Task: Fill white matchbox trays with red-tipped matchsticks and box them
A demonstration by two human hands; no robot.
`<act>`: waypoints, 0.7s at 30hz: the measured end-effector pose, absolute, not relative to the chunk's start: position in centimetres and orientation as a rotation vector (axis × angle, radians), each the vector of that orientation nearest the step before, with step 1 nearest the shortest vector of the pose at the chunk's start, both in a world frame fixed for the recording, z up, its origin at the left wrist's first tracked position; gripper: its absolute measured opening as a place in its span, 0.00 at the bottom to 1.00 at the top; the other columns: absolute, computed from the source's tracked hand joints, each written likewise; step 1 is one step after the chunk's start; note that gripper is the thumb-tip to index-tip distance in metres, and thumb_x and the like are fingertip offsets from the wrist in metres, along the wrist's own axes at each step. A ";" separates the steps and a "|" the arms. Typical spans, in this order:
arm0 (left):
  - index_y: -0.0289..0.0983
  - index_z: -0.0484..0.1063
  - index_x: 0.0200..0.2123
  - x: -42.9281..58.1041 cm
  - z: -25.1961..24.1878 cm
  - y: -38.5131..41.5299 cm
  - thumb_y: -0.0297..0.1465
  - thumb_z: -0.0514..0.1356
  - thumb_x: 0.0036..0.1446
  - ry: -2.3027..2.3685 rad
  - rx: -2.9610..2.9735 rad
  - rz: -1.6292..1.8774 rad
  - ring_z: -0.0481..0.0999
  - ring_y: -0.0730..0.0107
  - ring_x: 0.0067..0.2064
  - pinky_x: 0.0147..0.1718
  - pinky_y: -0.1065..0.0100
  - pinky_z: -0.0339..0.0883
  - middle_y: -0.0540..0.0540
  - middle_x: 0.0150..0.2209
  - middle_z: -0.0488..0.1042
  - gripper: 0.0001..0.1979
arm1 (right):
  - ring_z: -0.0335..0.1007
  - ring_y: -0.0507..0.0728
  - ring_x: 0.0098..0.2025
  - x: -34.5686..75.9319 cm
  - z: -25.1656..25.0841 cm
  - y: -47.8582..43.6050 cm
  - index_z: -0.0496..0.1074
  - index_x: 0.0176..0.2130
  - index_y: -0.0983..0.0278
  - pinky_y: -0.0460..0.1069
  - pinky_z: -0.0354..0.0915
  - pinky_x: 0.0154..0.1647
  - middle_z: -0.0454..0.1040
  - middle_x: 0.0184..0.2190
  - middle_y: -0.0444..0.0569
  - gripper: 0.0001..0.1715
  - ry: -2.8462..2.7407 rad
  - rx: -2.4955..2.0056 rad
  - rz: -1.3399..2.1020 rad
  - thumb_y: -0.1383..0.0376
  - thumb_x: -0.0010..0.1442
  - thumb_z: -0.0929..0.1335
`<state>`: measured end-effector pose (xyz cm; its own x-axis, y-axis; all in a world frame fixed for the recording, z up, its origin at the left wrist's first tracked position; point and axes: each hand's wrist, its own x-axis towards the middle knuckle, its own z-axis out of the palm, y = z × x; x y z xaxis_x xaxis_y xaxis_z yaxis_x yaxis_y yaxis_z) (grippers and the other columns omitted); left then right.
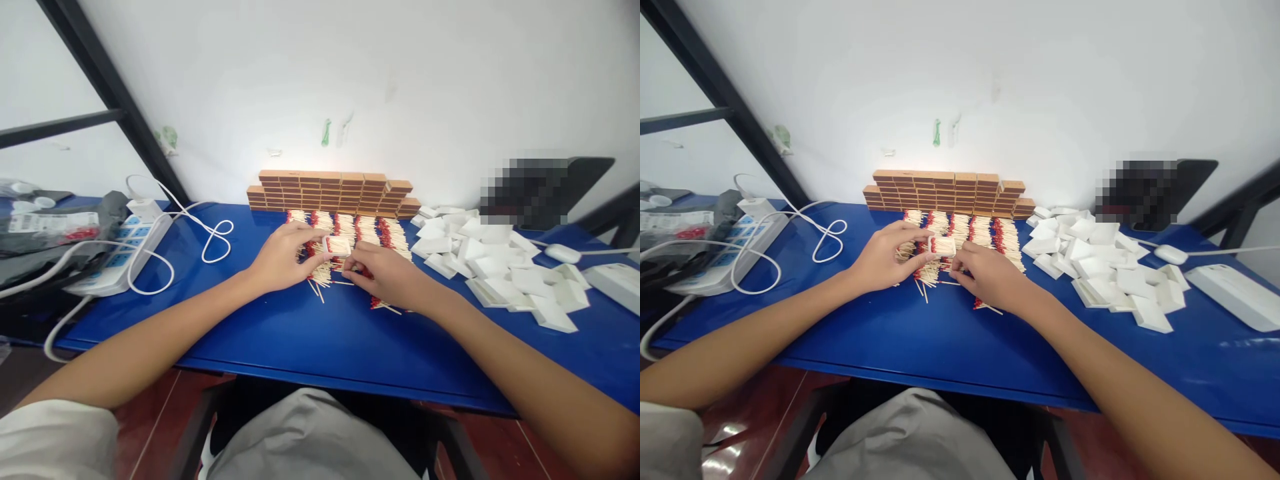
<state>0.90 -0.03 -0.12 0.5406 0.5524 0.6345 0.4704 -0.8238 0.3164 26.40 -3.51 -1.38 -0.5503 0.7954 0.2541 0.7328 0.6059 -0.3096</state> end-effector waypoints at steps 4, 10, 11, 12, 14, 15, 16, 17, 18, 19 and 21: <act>0.36 0.79 0.53 0.9 -0.1 -0.1 0.40 0.67 0.65 0.874 2.662 1.150 0.80 0.59 0.49 0.51 0.57 0.75 0.41 0.45 0.82 0.18 | 0.71 0.57 0.37 26.5 -1.4 -3.4 0.74 0.38 0.62 0.50 0.64 0.37 0.73 0.36 0.50 0.05 -2.486 -1.215 0.246 0.66 0.68 0.68; 0.37 0.79 0.52 0.9 -0.2 0.0 0.40 0.67 0.65 0.897 2.654 1.150 0.80 0.59 0.49 0.51 0.57 0.75 0.42 0.44 0.83 0.17 | 0.69 0.56 0.35 26.6 -1.0 -3.7 0.74 0.38 0.62 0.49 0.62 0.36 0.72 0.35 0.49 0.07 -2.516 -1.227 0.326 0.65 0.70 0.67; 0.37 0.79 0.52 0.9 -0.2 0.1 0.40 0.67 0.65 0.895 2.656 1.150 0.80 0.59 0.49 0.51 0.57 0.75 0.42 0.44 0.83 0.17 | 0.69 0.56 0.35 26.5 -0.8 -3.8 0.74 0.38 0.62 0.49 0.62 0.36 0.72 0.35 0.49 0.08 -2.513 -1.229 0.337 0.65 0.70 0.67; 0.37 0.79 0.52 0.9 -0.2 0.1 0.40 0.67 0.65 0.895 2.657 1.150 0.80 0.59 0.49 0.51 0.57 0.75 0.42 0.44 0.83 0.17 | 0.69 0.56 0.35 26.5 -0.7 -4.0 0.74 0.38 0.62 0.49 0.62 0.36 0.73 0.35 0.49 0.08 -2.510 -1.227 0.343 0.64 0.70 0.67; 0.37 0.79 0.52 0.8 -0.3 0.1 0.40 0.67 0.65 0.888 2.661 1.143 0.80 0.59 0.49 0.51 0.57 0.75 0.42 0.44 0.83 0.17 | 0.69 0.56 0.35 26.3 -0.3 -4.3 0.75 0.39 0.62 0.50 0.62 0.37 0.73 0.34 0.48 0.08 -2.513 -1.220 0.354 0.63 0.70 0.67; 0.37 0.79 0.52 0.8 -0.3 0.1 0.40 0.66 0.65 0.881 2.664 1.141 0.80 0.59 0.49 0.51 0.57 0.75 0.42 0.44 0.83 0.17 | 0.69 0.56 0.35 26.2 -0.2 -4.4 0.75 0.39 0.61 0.50 0.62 0.37 0.73 0.35 0.48 0.07 -2.519 -1.216 0.365 0.63 0.70 0.68; 0.37 0.79 0.52 0.9 -0.3 0.0 0.40 0.66 0.65 0.874 2.667 1.141 0.80 0.59 0.49 0.51 0.57 0.75 0.42 0.45 0.83 0.17 | 0.69 0.57 0.35 26.1 0.0 -4.5 0.75 0.40 0.61 0.50 0.62 0.37 0.73 0.35 0.48 0.05 -2.527 -1.211 0.379 0.63 0.69 0.69; 0.36 0.79 0.52 0.9 -0.3 0.0 0.40 0.67 0.65 0.869 2.670 1.143 0.80 0.59 0.49 0.51 0.57 0.75 0.41 0.45 0.83 0.17 | 0.69 0.57 0.36 26.1 0.1 -4.6 0.75 0.40 0.61 0.50 0.62 0.37 0.73 0.35 0.48 0.04 -2.533 -1.206 0.396 0.63 0.69 0.69; 0.36 0.79 0.52 0.9 -0.3 0.0 0.40 0.67 0.65 0.867 2.671 1.144 0.80 0.59 0.49 0.51 0.57 0.75 0.41 0.45 0.83 0.17 | 0.69 0.57 0.36 26.0 0.1 -4.6 0.74 0.40 0.61 0.50 0.62 0.36 0.73 0.34 0.48 0.04 -2.537 -1.204 0.414 0.64 0.68 0.69; 0.37 0.79 0.52 0.9 -0.3 0.0 0.40 0.67 0.65 0.871 2.670 1.143 0.80 0.59 0.49 0.51 0.57 0.75 0.41 0.45 0.83 0.17 | 0.69 0.57 0.35 26.0 0.1 -4.6 0.74 0.39 0.61 0.50 0.62 0.36 0.73 0.34 0.48 0.03 -2.540 -1.204 0.429 0.65 0.68 0.69; 0.37 0.79 0.52 0.9 -0.2 0.0 0.40 0.67 0.65 0.888 2.662 1.134 0.80 0.59 0.49 0.51 0.56 0.75 0.41 0.46 0.83 0.17 | 0.69 0.56 0.34 26.0 0.1 -4.6 0.74 0.38 0.61 0.50 0.62 0.35 0.74 0.34 0.48 0.05 -2.544 -1.219 0.449 0.67 0.68 0.68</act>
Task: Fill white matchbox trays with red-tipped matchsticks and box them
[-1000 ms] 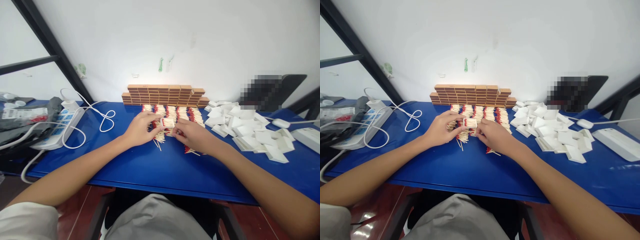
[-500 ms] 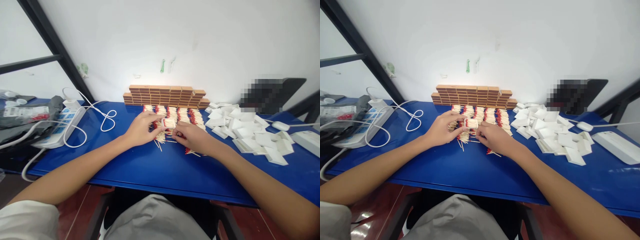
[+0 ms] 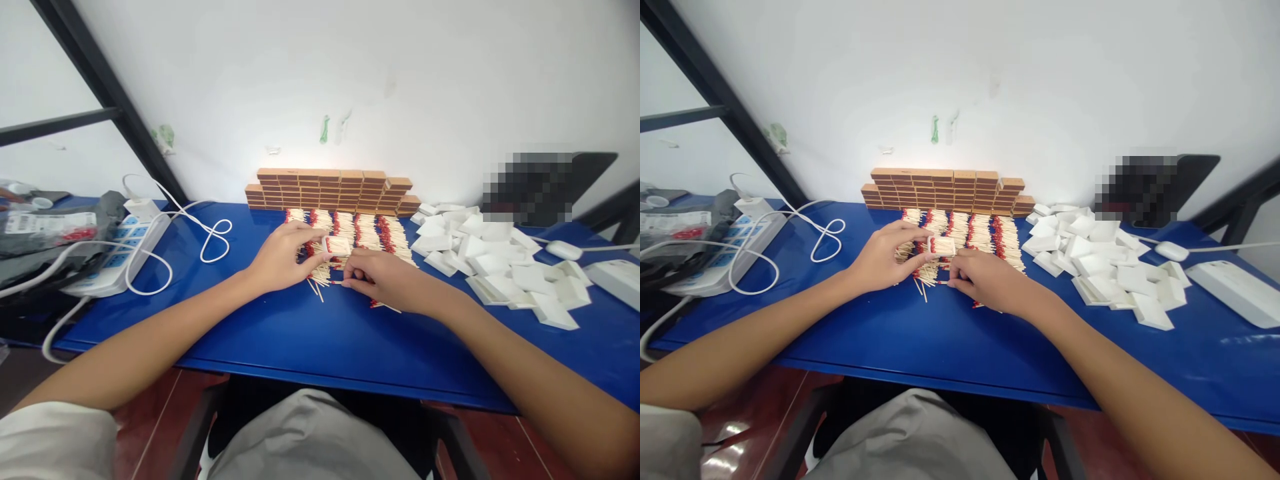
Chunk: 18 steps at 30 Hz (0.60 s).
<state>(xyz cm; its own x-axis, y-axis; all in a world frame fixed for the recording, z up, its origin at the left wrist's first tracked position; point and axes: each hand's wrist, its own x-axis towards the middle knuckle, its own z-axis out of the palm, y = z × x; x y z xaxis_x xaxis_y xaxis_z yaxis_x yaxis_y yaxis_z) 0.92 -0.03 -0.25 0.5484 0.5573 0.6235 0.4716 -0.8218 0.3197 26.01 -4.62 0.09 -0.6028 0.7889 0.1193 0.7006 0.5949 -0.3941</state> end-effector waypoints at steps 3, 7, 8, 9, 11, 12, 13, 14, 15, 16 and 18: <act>0.38 0.79 0.52 0.9 -0.2 0.1 0.40 0.67 0.64 0.913 2.654 1.125 0.80 0.59 0.49 0.51 0.56 0.75 0.42 0.46 0.82 0.17 | 0.69 0.56 0.34 26.3 0.3 -4.6 0.75 0.38 0.61 0.50 0.62 0.36 0.76 0.35 0.48 0.06 -2.546 -1.238 0.487 0.68 0.68 0.68; 0.38 0.79 0.51 0.8 -0.3 0.2 0.40 0.67 0.65 0.895 2.676 1.120 0.80 0.58 0.49 0.52 0.56 0.74 0.42 0.46 0.83 0.16 | 0.69 0.56 0.33 26.7 1.2 -4.5 0.75 0.37 0.61 0.50 0.61 0.35 0.75 0.33 0.48 0.08 -2.466 -1.232 0.468 0.63 0.70 0.68; 0.38 0.79 0.51 0.8 -0.3 0.2 0.40 0.67 0.64 0.886 2.680 1.116 0.80 0.58 0.50 0.52 0.56 0.74 0.41 0.46 0.83 0.17 | 0.68 0.56 0.33 26.8 1.4 -4.5 0.74 0.37 0.61 0.49 0.61 0.34 0.74 0.33 0.48 0.09 -2.423 -1.234 0.431 0.61 0.70 0.69; 0.38 0.79 0.51 0.8 -0.3 0.2 0.40 0.68 0.64 0.877 2.683 1.108 0.80 0.58 0.50 0.52 0.56 0.74 0.41 0.47 0.82 0.17 | 0.67 0.55 0.32 26.8 1.6 -4.4 0.74 0.36 0.61 0.49 0.60 0.34 0.74 0.33 0.47 0.10 -2.378 -1.234 0.384 0.60 0.70 0.69; 0.37 0.79 0.52 0.8 -0.4 0.1 0.40 0.68 0.64 0.861 2.681 1.088 0.80 0.59 0.49 0.52 0.56 0.75 0.41 0.47 0.82 0.18 | 0.66 0.55 0.32 26.8 1.6 -4.3 0.73 0.37 0.61 0.49 0.60 0.33 0.72 0.33 0.47 0.10 -2.310 -1.225 0.278 0.60 0.70 0.69; 0.37 0.79 0.53 0.8 -0.4 0.0 0.41 0.68 0.64 0.852 2.680 1.084 0.81 0.59 0.49 0.51 0.57 0.75 0.41 0.47 0.82 0.18 | 0.66 0.55 0.32 26.8 1.5 -4.2 0.73 0.37 0.61 0.49 0.60 0.33 0.72 0.33 0.47 0.09 -2.290 -1.217 0.230 0.60 0.70 0.69; 0.37 0.79 0.53 0.9 -0.4 -0.1 0.41 0.68 0.63 0.842 2.680 1.083 0.81 0.59 0.48 0.51 0.57 0.75 0.41 0.46 0.82 0.19 | 0.66 0.55 0.32 26.7 1.4 -4.2 0.73 0.37 0.61 0.49 0.60 0.33 0.72 0.33 0.47 0.09 -2.280 -1.207 0.195 0.61 0.70 0.69; 0.37 0.79 0.53 0.9 -0.5 -0.1 0.41 0.69 0.63 0.832 2.682 1.087 0.81 0.59 0.48 0.51 0.57 0.75 0.41 0.46 0.82 0.20 | 0.65 0.55 0.32 26.7 1.2 -4.1 0.72 0.37 0.61 0.49 0.60 0.33 0.72 0.34 0.48 0.08 -2.276 -1.200 0.174 0.61 0.70 0.69; 0.37 0.79 0.54 1.0 -0.5 -0.2 0.41 0.69 0.63 0.822 2.685 1.097 0.81 0.59 0.48 0.51 0.57 0.75 0.40 0.47 0.82 0.20 | 0.65 0.55 0.32 26.6 1.0 -4.1 0.72 0.38 0.61 0.49 0.60 0.33 0.72 0.34 0.48 0.08 -2.275 -1.195 0.166 0.61 0.70 0.68; 0.37 0.79 0.54 1.0 -0.5 -0.3 0.41 0.69 0.63 0.811 2.687 1.111 0.81 0.59 0.49 0.51 0.57 0.76 0.40 0.47 0.82 0.20 | 0.65 0.54 0.31 26.5 0.9 -4.2 0.72 0.38 0.61 0.49 0.60 0.33 0.72 0.34 0.48 0.07 -2.276 -1.192 0.166 0.61 0.70 0.68; 0.38 0.80 0.53 1.1 -0.4 -0.4 0.41 0.68 0.63 0.783 2.691 1.120 0.81 0.59 0.50 0.52 0.58 0.76 0.41 0.47 0.82 0.19 | 0.65 0.54 0.31 26.3 0.6 -4.2 0.73 0.39 0.61 0.49 0.60 0.33 0.71 0.35 0.48 0.06 -2.280 -1.190 0.179 0.62 0.70 0.68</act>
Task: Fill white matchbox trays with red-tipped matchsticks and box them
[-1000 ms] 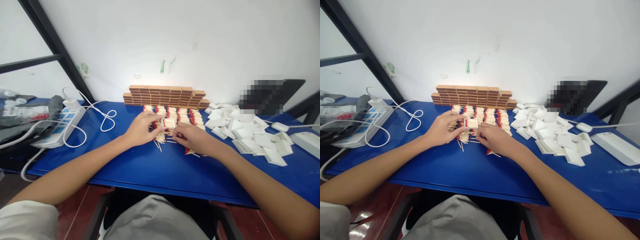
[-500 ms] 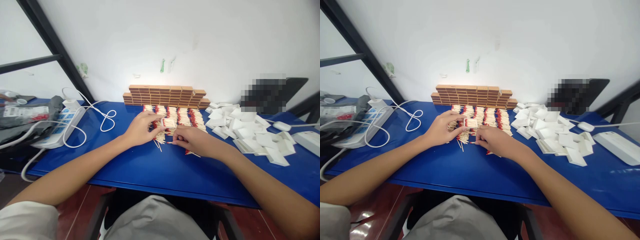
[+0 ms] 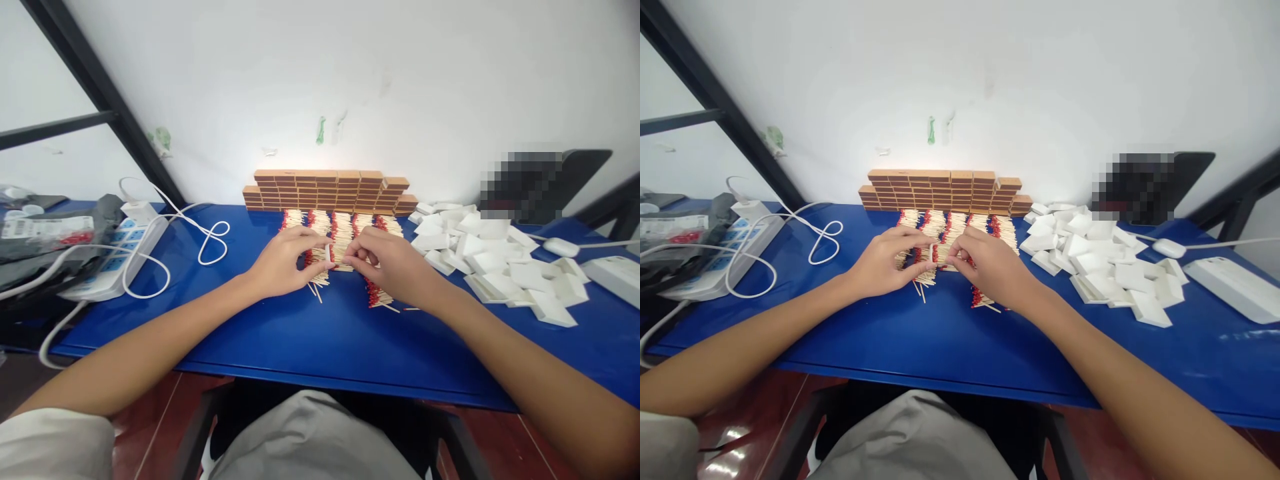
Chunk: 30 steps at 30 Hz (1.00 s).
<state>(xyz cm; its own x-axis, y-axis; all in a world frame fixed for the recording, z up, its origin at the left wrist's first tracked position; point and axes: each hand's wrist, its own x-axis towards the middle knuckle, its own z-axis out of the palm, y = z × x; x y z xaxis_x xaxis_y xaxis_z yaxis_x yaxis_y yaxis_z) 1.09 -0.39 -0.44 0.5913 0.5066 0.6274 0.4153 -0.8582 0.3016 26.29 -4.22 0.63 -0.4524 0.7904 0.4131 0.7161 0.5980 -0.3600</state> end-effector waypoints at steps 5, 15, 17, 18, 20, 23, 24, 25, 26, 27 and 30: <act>0.38 0.79 0.54 1.1 -0.4 -0.6 0.41 0.68 0.64 0.766 2.690 1.080 0.81 0.59 0.51 0.54 0.58 0.75 0.41 0.48 0.82 0.19 | 0.64 0.54 0.30 26.3 0.7 -4.2 0.74 0.38 0.61 0.49 0.60 0.32 0.71 0.33 0.47 0.07 -2.285 -1.191 0.202 0.61 0.70 0.69; 0.38 0.79 0.54 1.1 -0.2 -0.7 0.41 0.68 0.64 0.723 2.665 1.090 0.81 0.59 0.51 0.53 0.58 0.76 0.41 0.48 0.82 0.19 | 0.64 0.55 0.32 26.2 1.2 -4.4 0.73 0.40 0.60 0.50 0.60 0.34 0.70 0.36 0.48 0.07 -2.255 -1.113 0.182 0.61 0.70 0.68; 0.38 0.79 0.54 1.1 -0.2 -0.7 0.42 0.67 0.65 0.760 2.676 1.087 0.81 0.59 0.51 0.53 0.57 0.75 0.41 0.48 0.83 0.19 | 0.64 0.55 0.32 26.3 1.4 -4.4 0.73 0.39 0.60 0.51 0.60 0.35 0.70 0.35 0.48 0.06 -2.229 -1.116 0.128 0.61 0.71 0.68; 0.38 0.79 0.54 1.1 -0.2 -0.6 0.42 0.67 0.65 0.796 2.684 1.096 0.81 0.58 0.50 0.53 0.56 0.75 0.41 0.47 0.83 0.19 | 0.64 0.56 0.32 26.4 1.5 -4.4 0.72 0.39 0.60 0.51 0.60 0.35 0.70 0.34 0.48 0.07 -2.211 -1.131 0.102 0.62 0.71 0.68; 0.38 0.79 0.53 1.0 -0.2 -0.4 0.43 0.66 0.65 0.881 2.697 1.129 0.81 0.57 0.49 0.53 0.55 0.75 0.40 0.47 0.83 0.19 | 0.65 0.56 0.32 26.7 1.5 -4.2 0.72 0.38 0.60 0.51 0.59 0.35 0.71 0.32 0.48 0.07 -2.197 -1.183 0.074 0.61 0.70 0.68; 0.37 0.80 0.52 0.7 -0.3 0.3 0.43 0.66 0.65 0.976 2.699 1.163 0.82 0.56 0.49 0.52 0.54 0.75 0.40 0.47 0.83 0.19 | 0.67 0.56 0.33 26.9 1.1 -3.9 0.74 0.35 0.61 0.51 0.60 0.34 0.72 0.32 0.48 0.08 -2.308 -1.261 0.137 0.62 0.68 0.69; 0.37 0.80 0.52 0.7 -0.3 0.5 0.44 0.66 0.65 0.994 2.697 1.165 0.82 0.55 0.49 0.52 0.53 0.75 0.40 0.47 0.83 0.19 | 0.68 0.56 0.33 27.0 0.8 -3.8 0.75 0.35 0.61 0.50 0.61 0.34 0.73 0.32 0.49 0.08 -2.360 -1.280 0.180 0.63 0.67 0.69; 0.37 0.80 0.51 0.6 -0.3 0.7 0.44 0.66 0.65 1.005 2.695 1.164 0.82 0.55 0.50 0.52 0.53 0.75 0.40 0.47 0.83 0.19 | 0.69 0.56 0.33 26.9 0.5 -3.7 0.76 0.35 0.61 0.50 0.62 0.34 0.73 0.33 0.49 0.07 -2.404 -1.293 0.222 0.63 0.66 0.70; 0.37 0.80 0.51 0.5 -0.3 0.8 0.43 0.66 0.65 1.012 2.695 1.160 0.82 0.55 0.50 0.52 0.53 0.75 0.40 0.47 0.83 0.19 | 0.69 0.56 0.34 26.9 0.3 -3.6 0.76 0.35 0.61 0.50 0.62 0.34 0.74 0.33 0.49 0.06 -2.433 -1.302 0.254 0.64 0.66 0.69; 0.37 0.80 0.51 0.5 -0.4 0.9 0.43 0.66 0.65 1.013 2.697 1.152 0.81 0.55 0.50 0.52 0.53 0.75 0.39 0.48 0.83 0.19 | 0.70 0.56 0.34 26.8 0.1 -3.6 0.77 0.35 0.61 0.50 0.63 0.34 0.74 0.34 0.49 0.06 -2.448 -1.309 0.275 0.65 0.66 0.69; 0.36 0.80 0.52 0.6 -0.5 0.8 0.43 0.66 0.65 0.996 2.702 1.136 0.81 0.55 0.49 0.52 0.53 0.75 0.39 0.48 0.83 0.20 | 0.70 0.56 0.34 26.6 -0.3 -3.6 0.75 0.34 0.62 0.49 0.62 0.34 0.74 0.34 0.49 0.07 -2.456 -1.338 0.294 0.67 0.66 0.69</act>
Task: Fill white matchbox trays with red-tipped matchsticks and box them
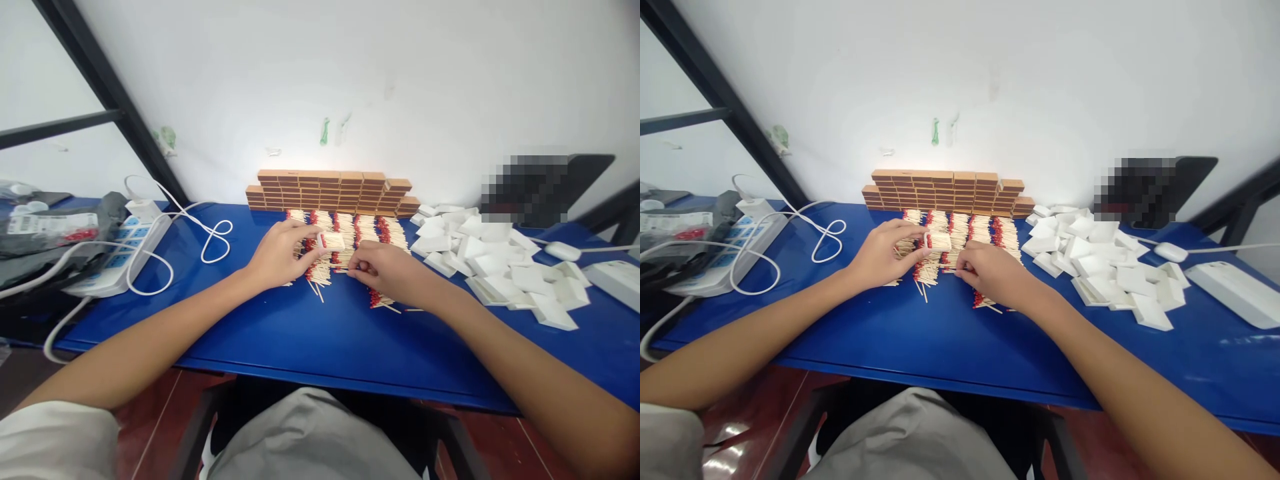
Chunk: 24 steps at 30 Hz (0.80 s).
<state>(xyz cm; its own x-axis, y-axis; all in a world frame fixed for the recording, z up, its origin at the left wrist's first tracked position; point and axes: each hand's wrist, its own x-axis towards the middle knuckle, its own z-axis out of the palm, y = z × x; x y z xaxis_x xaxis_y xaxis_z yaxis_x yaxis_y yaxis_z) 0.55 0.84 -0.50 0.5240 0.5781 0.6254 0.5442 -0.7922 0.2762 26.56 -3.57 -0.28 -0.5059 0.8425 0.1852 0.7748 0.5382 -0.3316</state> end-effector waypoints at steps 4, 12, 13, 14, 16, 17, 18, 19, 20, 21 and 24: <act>0.36 0.80 0.52 0.7 -0.6 0.5 0.43 0.66 0.66 0.941 2.720 1.128 0.81 0.56 0.49 0.52 0.54 0.74 0.40 0.46 0.83 0.19 | 0.69 0.57 0.34 26.5 -0.1 -3.7 0.73 0.33 0.62 0.50 0.62 0.35 0.74 0.33 0.49 0.08 -2.488 -1.358 0.311 0.68 0.67 0.68; 0.36 0.80 0.52 0.5 -0.5 0.9 0.43 0.66 0.65 0.957 2.732 1.122 0.81 0.56 0.47 0.49 0.55 0.74 0.40 0.45 0.82 0.19 | 0.69 0.56 0.34 26.9 0.8 -4.0 0.74 0.37 0.62 0.49 0.62 0.35 0.74 0.36 0.50 0.07 -2.471 -1.316 0.338 0.66 0.68 0.67; 0.36 0.80 0.52 0.5 -0.5 0.9 0.44 0.66 0.65 0.957 2.734 1.122 0.81 0.56 0.47 0.49 0.55 0.74 0.40 0.45 0.82 0.19 | 0.69 0.56 0.34 26.9 0.8 -4.0 0.74 0.36 0.62 0.49 0.61 0.34 0.74 0.36 0.50 0.07 -2.473 -1.315 0.339 0.66 0.68 0.67; 0.36 0.80 0.51 0.6 -0.6 0.8 0.44 0.66 0.65 0.952 2.735 1.123 0.81 0.56 0.47 0.49 0.55 0.74 0.40 0.45 0.82 0.20 | 0.69 0.56 0.33 26.9 0.9 -4.0 0.74 0.35 0.62 0.49 0.61 0.34 0.74 0.35 0.49 0.07 -2.477 -1.318 0.343 0.66 0.68 0.68; 0.36 0.80 0.50 0.6 -0.6 0.7 0.44 0.66 0.65 0.935 2.742 1.124 0.81 0.56 0.47 0.49 0.55 0.74 0.40 0.45 0.83 0.19 | 0.69 0.56 0.33 27.0 0.9 -4.0 0.73 0.34 0.62 0.49 0.61 0.34 0.74 0.34 0.49 0.07 -2.492 -1.322 0.358 0.67 0.67 0.68; 0.36 0.80 0.50 0.7 -0.6 0.7 0.44 0.66 0.65 0.924 2.747 1.126 0.81 0.56 0.47 0.50 0.55 0.74 0.40 0.45 0.83 0.19 | 0.69 0.56 0.33 27.0 0.9 -4.0 0.73 0.34 0.62 0.49 0.61 0.34 0.74 0.34 0.49 0.07 -2.499 -1.322 0.365 0.67 0.67 0.68; 0.36 0.80 0.49 0.7 -0.6 0.6 0.43 0.66 0.66 0.911 2.753 1.126 0.81 0.57 0.48 0.50 0.56 0.74 0.40 0.45 0.83 0.18 | 0.69 0.56 0.33 27.0 0.9 -4.0 0.73 0.34 0.62 0.49 0.61 0.34 0.74 0.34 0.49 0.07 -2.505 -1.320 0.373 0.67 0.67 0.68; 0.36 0.80 0.49 0.8 -0.5 0.6 0.43 0.66 0.66 0.902 2.758 1.124 0.81 0.57 0.48 0.50 0.56 0.74 0.41 0.45 0.83 0.17 | 0.69 0.56 0.33 27.0 0.8 -4.0 0.73 0.35 0.62 0.49 0.61 0.35 0.74 0.34 0.49 0.07 -2.510 -1.315 0.379 0.67 0.67 0.68; 0.36 0.80 0.48 0.8 -0.5 0.6 0.43 0.66 0.66 0.898 2.762 1.119 0.81 0.57 0.48 0.50 0.56 0.74 0.41 0.45 0.83 0.16 | 0.69 0.56 0.33 27.0 0.8 -4.0 0.73 0.35 0.62 0.49 0.62 0.35 0.74 0.34 0.49 0.07 -2.513 -1.306 0.385 0.66 0.67 0.68; 0.36 0.80 0.48 0.8 -0.5 0.6 0.43 0.66 0.66 0.899 2.763 1.114 0.81 0.57 0.48 0.50 0.56 0.74 0.41 0.45 0.83 0.16 | 0.69 0.56 0.33 27.0 0.9 -4.0 0.74 0.35 0.62 0.49 0.62 0.35 0.74 0.34 0.49 0.07 -2.513 -1.296 0.389 0.66 0.67 0.68; 0.36 0.80 0.48 0.7 -0.5 0.7 0.43 0.66 0.66 0.901 2.766 1.097 0.81 0.57 0.48 0.51 0.56 0.74 0.40 0.45 0.83 0.17 | 0.68 0.56 0.32 27.3 1.0 -4.0 0.74 0.36 0.62 0.50 0.62 0.34 0.74 0.34 0.49 0.08 -2.482 -1.255 0.393 0.63 0.69 0.68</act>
